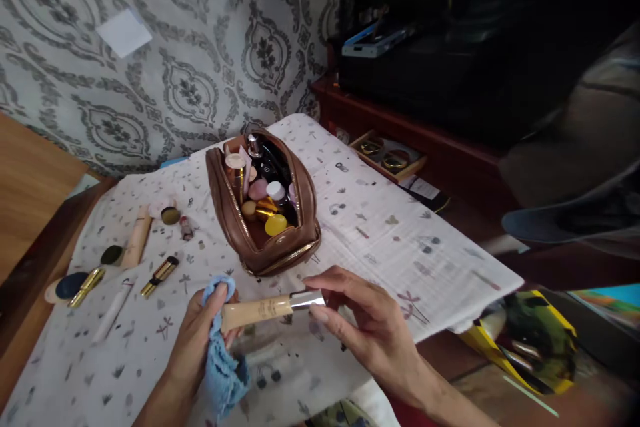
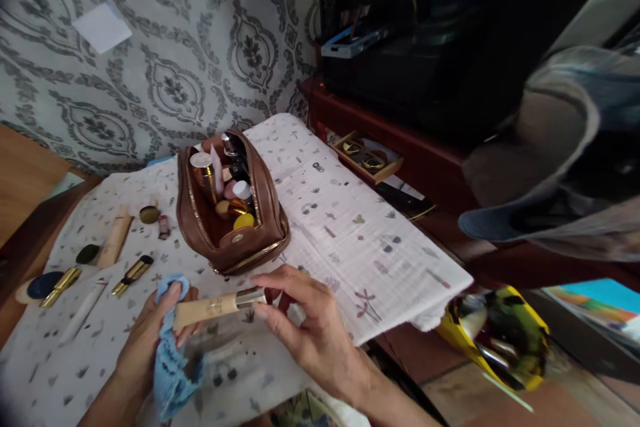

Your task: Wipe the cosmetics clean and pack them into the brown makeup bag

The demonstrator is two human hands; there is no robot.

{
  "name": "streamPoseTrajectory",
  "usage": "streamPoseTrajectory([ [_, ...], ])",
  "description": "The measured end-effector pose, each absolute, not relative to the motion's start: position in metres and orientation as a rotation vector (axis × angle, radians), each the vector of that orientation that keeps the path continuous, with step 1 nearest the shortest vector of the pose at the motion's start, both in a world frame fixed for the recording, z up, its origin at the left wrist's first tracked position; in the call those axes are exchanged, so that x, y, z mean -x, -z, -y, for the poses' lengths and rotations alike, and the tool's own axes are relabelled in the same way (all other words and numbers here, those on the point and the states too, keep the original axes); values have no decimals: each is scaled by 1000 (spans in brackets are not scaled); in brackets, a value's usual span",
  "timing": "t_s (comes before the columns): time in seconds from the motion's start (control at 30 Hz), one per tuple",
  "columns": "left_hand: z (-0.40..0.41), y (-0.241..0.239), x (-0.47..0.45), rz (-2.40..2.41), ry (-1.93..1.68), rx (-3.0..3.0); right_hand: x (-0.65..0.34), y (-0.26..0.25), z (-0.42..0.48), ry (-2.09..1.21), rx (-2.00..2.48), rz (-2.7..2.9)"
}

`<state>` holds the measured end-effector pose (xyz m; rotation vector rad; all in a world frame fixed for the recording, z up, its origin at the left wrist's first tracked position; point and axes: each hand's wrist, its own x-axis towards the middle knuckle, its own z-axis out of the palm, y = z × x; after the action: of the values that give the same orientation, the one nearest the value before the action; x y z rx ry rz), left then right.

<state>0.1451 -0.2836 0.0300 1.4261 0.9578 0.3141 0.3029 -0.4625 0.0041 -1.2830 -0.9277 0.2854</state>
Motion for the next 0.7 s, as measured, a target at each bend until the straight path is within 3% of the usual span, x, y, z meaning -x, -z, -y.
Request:
streamPoseTrajectory([
  [0.27, 279, -8, -133, -1002, -350, -1352, -308, -18, 463, -239, 1337, 965],
  [0.7, 258, -18, -118, -766, -289, -1631, -312, -37, 472, 65, 1461, 828],
])
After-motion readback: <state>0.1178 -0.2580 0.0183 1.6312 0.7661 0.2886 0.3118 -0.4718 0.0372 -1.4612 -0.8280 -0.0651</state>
